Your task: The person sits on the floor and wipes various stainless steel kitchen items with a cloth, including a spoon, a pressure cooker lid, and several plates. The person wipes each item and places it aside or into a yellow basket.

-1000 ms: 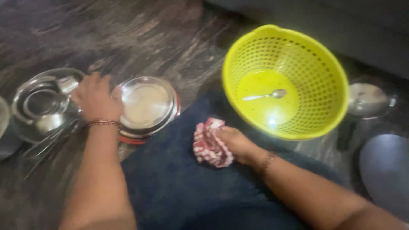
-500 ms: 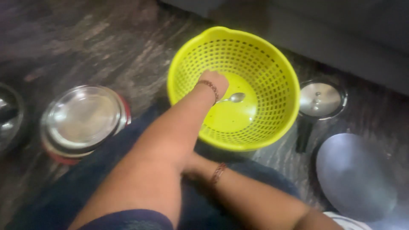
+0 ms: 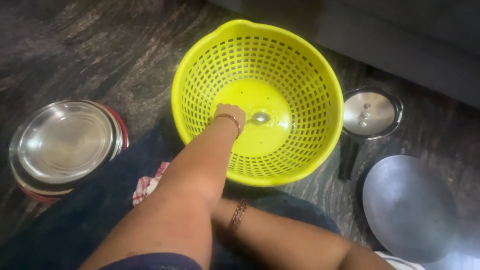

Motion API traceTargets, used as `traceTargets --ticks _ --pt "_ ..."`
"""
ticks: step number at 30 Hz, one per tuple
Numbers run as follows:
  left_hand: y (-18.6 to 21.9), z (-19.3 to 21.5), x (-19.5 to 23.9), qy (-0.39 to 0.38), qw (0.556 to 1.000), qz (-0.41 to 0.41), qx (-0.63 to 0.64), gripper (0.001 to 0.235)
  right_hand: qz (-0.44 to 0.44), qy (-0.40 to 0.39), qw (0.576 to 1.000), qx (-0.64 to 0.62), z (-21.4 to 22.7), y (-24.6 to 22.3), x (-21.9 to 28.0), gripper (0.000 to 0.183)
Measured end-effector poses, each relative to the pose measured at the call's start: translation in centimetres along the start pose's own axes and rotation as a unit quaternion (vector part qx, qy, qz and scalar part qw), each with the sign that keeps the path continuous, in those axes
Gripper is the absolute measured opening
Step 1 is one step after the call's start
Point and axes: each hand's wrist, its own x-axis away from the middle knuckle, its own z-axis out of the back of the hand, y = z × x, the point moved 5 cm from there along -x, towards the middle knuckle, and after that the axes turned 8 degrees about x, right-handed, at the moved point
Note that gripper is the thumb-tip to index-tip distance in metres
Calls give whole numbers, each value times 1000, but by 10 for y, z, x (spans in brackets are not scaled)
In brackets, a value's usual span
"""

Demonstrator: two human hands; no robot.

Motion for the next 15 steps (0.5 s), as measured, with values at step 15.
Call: traceTargets --ticks 15 --pt "1 98 120 223 968 -113 -30 23 -21 77 992 103 -6 -13 16 36"
